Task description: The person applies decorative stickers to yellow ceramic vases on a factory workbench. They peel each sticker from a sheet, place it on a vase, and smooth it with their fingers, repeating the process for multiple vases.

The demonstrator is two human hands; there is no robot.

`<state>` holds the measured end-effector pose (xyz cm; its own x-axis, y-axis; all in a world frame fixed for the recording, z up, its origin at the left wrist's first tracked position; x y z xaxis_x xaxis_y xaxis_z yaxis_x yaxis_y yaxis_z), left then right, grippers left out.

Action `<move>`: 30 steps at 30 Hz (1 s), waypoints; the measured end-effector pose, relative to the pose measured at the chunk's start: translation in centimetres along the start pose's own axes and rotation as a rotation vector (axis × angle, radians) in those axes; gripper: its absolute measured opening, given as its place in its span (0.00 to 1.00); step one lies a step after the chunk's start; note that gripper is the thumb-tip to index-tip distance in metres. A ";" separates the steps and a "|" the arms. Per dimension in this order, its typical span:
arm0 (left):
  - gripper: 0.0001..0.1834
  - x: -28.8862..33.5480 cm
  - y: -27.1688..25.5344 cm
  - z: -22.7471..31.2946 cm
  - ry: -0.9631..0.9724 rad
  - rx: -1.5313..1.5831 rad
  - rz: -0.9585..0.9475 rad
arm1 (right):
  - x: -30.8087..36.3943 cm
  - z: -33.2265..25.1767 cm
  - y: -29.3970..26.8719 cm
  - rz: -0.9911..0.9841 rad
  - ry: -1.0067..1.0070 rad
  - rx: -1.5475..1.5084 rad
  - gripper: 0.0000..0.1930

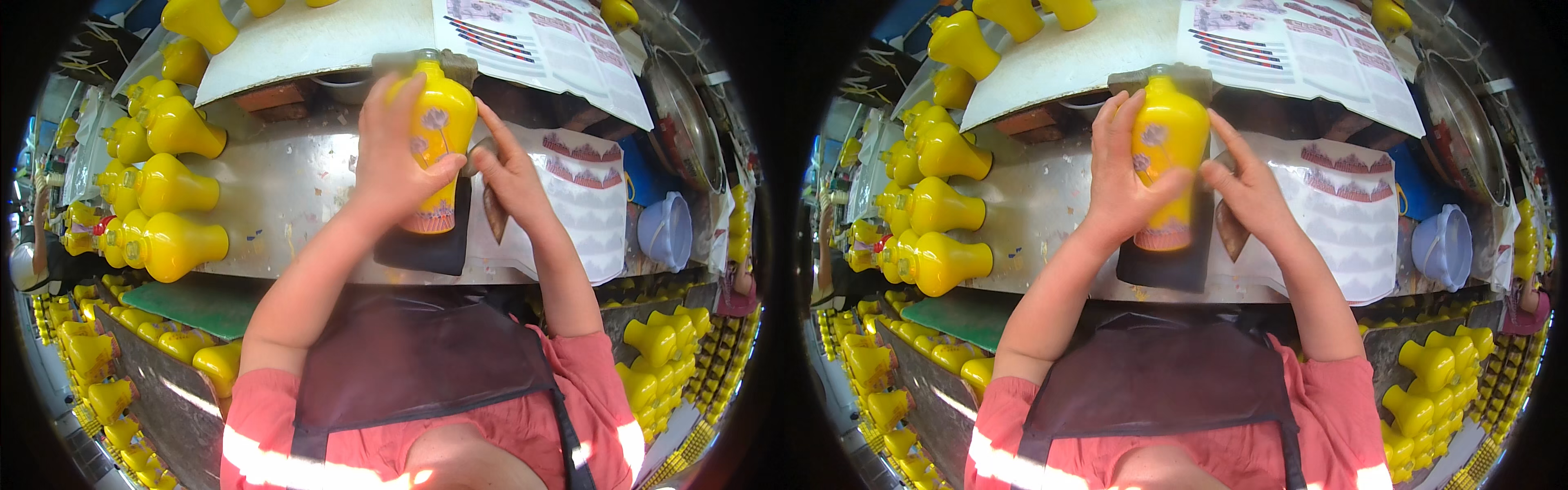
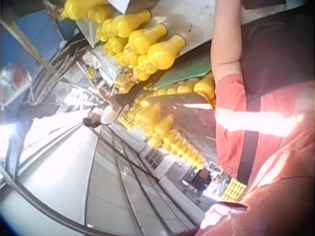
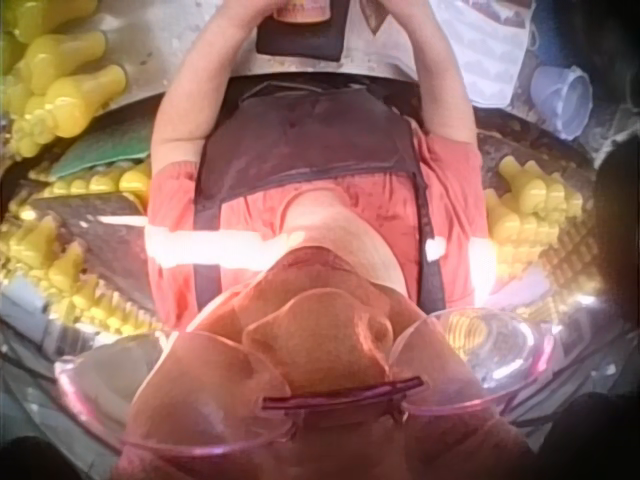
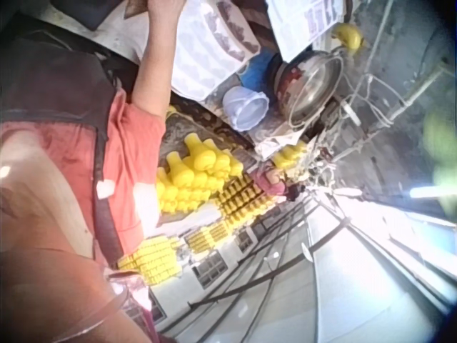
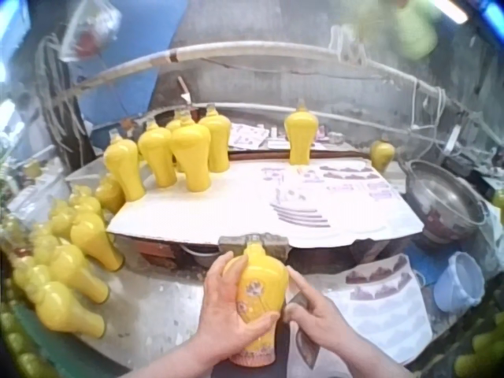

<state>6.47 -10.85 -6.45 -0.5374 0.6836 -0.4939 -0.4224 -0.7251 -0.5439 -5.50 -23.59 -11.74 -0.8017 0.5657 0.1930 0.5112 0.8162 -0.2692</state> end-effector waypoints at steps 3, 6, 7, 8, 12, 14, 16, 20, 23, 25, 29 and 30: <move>0.55 -0.1 0.0 0.3 0.013 -0.022 0.011 | -0.1 -3.0 -1.3 0.076 -0.080 0.067 0.35; 0.57 -0.2 -0.1 0.5 0.029 -0.027 0.036 | 0.3 -8.0 -1.1 0.299 -0.395 0.470 0.35; 0.57 -0.3 -0.1 0.5 0.033 -0.017 0.051 | 0.9 -10.1 -0.4 0.369 -0.580 0.589 0.35; 0.58 -0.3 -0.2 0.5 0.030 -0.004 0.057 | 0.7 -10.6 -0.4 0.408 -0.599 0.578 0.32; 0.59 -0.2 0.0 0.3 0.013 -0.054 0.013 | -2.4 -8.6 -1.4 0.240 -0.266 0.338 0.21; 0.60 -0.2 -0.1 0.4 0.020 -0.058 0.011 | -2.9 -7.4 -2.2 0.154 -0.102 0.035 0.18; 0.61 -0.2 -0.2 0.5 0.021 -0.041 0.012 | -2.5 -6.7 -2.4 0.114 -0.001 -0.342 0.14; 0.62 -0.1 -0.2 0.5 -0.010 -0.013 0.033 | 1.6 -14.8 -0.1 0.171 -0.805 0.365 0.14; 0.64 0.0 -0.2 0.4 -0.044 -0.019 0.048 | 2.3 -16.2 1.9 0.294 -0.911 0.759 0.13; 0.64 0.1 -0.1 0.2 -0.062 -0.028 0.025 | 3.0 -17.2 1.9 0.395 -0.978 0.821 0.13; 0.59 0.2 -0.2 -0.3 -0.078 0.029 -0.024 | 3.0 -17.9 3.9 0.256 -1.009 0.881 0.14; 0.58 0.3 -0.1 -0.5 -0.090 0.060 -0.037 | 2.7 -18.1 3.9 0.279 -1.004 0.940 0.14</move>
<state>6.76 -10.52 -6.84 -0.5831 0.7014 -0.4099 -0.4847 -0.7053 -0.5174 -0.05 -16.79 4.80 -0.7903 0.0442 -0.6112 0.6125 0.0839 -0.7860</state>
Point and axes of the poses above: each hand's wrist, its own x-axis away from the middle knuckle, its own y-axis out of the palm, z = x × y, the point moved 10 cm from there along -x, towards the middle knuckle
